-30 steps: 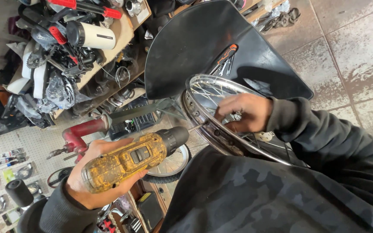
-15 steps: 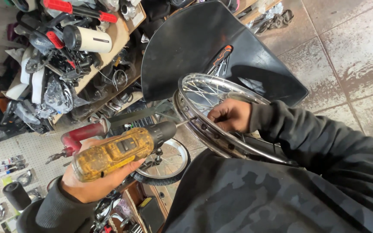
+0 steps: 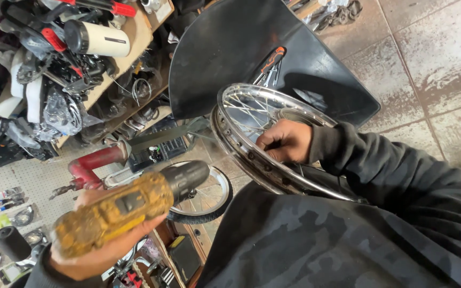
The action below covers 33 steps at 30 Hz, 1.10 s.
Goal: The person uses a yellow power drill to tighten the spokes on a bicycle wheel rim. They hold the wheel with one hand while operating the drill with the other, rotating the wheel to access different spoke nipples around the rim.
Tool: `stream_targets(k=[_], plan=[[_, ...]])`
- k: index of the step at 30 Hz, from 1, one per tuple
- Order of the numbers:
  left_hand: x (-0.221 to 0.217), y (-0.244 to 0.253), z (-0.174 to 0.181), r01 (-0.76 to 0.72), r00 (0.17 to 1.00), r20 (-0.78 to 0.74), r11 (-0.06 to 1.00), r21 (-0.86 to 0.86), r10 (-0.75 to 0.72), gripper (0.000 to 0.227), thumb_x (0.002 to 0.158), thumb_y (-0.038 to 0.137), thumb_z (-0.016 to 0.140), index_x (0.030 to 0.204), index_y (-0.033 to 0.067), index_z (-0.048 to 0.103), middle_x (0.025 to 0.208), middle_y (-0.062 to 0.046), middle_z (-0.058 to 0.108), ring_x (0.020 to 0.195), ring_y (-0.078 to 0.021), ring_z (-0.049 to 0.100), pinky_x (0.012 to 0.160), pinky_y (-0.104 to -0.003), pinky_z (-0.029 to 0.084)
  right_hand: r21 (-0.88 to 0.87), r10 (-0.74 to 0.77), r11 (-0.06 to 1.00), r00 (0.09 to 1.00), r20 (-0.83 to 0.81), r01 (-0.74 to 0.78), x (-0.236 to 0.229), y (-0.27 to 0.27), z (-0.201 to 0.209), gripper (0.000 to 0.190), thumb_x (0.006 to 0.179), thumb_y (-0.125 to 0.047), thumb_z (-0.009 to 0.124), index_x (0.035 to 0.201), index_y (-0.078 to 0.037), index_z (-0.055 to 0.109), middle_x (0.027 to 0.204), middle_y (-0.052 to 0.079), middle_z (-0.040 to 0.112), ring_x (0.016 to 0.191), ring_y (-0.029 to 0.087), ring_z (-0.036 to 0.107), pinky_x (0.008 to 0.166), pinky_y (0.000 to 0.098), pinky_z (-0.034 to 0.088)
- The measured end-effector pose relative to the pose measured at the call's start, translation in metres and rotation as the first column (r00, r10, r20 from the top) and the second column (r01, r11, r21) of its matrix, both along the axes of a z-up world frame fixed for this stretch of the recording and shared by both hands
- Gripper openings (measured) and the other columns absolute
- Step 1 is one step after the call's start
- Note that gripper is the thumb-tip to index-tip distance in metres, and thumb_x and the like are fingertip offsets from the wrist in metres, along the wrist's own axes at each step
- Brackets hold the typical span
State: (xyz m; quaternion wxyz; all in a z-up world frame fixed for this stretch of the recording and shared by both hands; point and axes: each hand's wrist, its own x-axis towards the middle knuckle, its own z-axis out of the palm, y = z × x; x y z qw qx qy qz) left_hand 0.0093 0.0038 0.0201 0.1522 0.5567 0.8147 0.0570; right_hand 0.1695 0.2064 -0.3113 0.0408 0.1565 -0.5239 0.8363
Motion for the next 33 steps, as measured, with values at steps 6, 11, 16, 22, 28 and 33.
stream_targets(k=[6, 11, 16, 22, 28, 33], plan=[[0.002, 0.016, 0.005, -0.101, 0.868, 0.448, 0.96, -0.262, 0.214, 0.024, 0.064, 0.012, 0.083, 0.088, 0.0093, 0.081, 0.073, 0.001, 0.085, 0.054, -0.0092, 0.081, 0.049, -0.021, 0.062, 0.137, -0.037, 0.99, 0.993, 0.115, 0.021, -0.002, 0.002, -0.004, 0.013, 0.085, 0.0, 0.073, 0.098, -0.002, 0.074, 0.084, 0.003, 0.076, 0.07, 0.012, 0.065, 0.068, 0.026, 0.057], [0.008, 0.043, 0.004, 0.017, 0.907, 0.418, 0.99, -0.139, 0.043, 0.023, 0.071, 0.01, 0.08, 0.094, 0.0086, 0.079, 0.086, 0.001, 0.084, 0.062, -0.0115, 0.08, 0.053, -0.022, 0.06, 0.05, -0.022, 0.998, 0.999, -0.036, 0.024, -0.006, 0.002, -0.009, 0.012, 0.088, 0.0, 0.072, 0.1, 0.001, 0.071, 0.086, 0.005, 0.074, 0.07, 0.013, 0.063, 0.067, 0.0259, 0.056], [-0.012, 0.014, -0.012, 0.105, 0.976, 0.203, 0.982, -0.154, -0.072, 0.032, 0.07, 0.022, 0.086, 0.1, 0.0121, 0.081, 0.096, 0.0, 0.081, 0.078, -0.0146, 0.074, 0.067, -0.026, 0.057, 0.034, -0.048, 0.998, 0.998, -0.039, 0.049, -0.003, 0.002, -0.001, 0.014, 0.087, -0.002, 0.073, 0.101, 0.0, 0.072, 0.088, 0.005, 0.076, 0.073, 0.015, 0.067, 0.071, 0.027, 0.059], [-0.044, 0.017, -0.026, 0.03, 0.987, 0.158, 0.986, -0.164, -0.003, 0.046, 0.065, 0.03, 0.092, 0.103, 0.0119, 0.075, 0.1, 0.004, 0.078, 0.083, -0.0081, 0.072, 0.082, -0.027, 0.054, -0.005, 0.009, 1.0, 1.0, -0.006, -0.009, 0.001, -0.008, 0.004, 0.012, 0.085, 0.004, 0.075, 0.097, 0.001, 0.075, 0.083, 0.004, 0.075, 0.068, 0.013, 0.065, 0.067, 0.0257, 0.058], [-0.037, 0.053, -0.008, 0.201, 0.929, 0.365, 0.906, -0.372, -0.056, 0.029, 0.066, 0.019, 0.084, 0.093, 0.0128, 0.079, 0.089, -0.001, 0.077, 0.073, -0.018, 0.07, 0.068, -0.033, 0.054, -0.036, 0.087, 0.996, 0.996, 0.018, -0.086, 0.002, -0.01, 0.012, 0.023, 0.08, 0.003, 0.079, 0.103, 0.001, 0.076, 0.088, 0.006, 0.079, 0.071, 0.014, 0.07, 0.068, 0.0266, 0.062], [-0.03, 0.033, -0.021, 0.068, 0.874, 0.481, 0.965, -0.253, 0.064, 0.02, 0.07, 0.014, 0.084, 0.089, 0.0102, 0.081, 0.085, 0.0, 0.084, 0.066, -0.0126, 0.081, 0.056, -0.025, 0.063, -0.05, 0.103, 0.994, 0.993, 0.048, -0.101, 0.0, -0.005, 0.003, 0.022, 0.081, 0.002, 0.079, 0.103, 0.002, 0.077, 0.088, 0.006, 0.079, 0.073, 0.014, 0.071, 0.07, 0.0266, 0.062]])
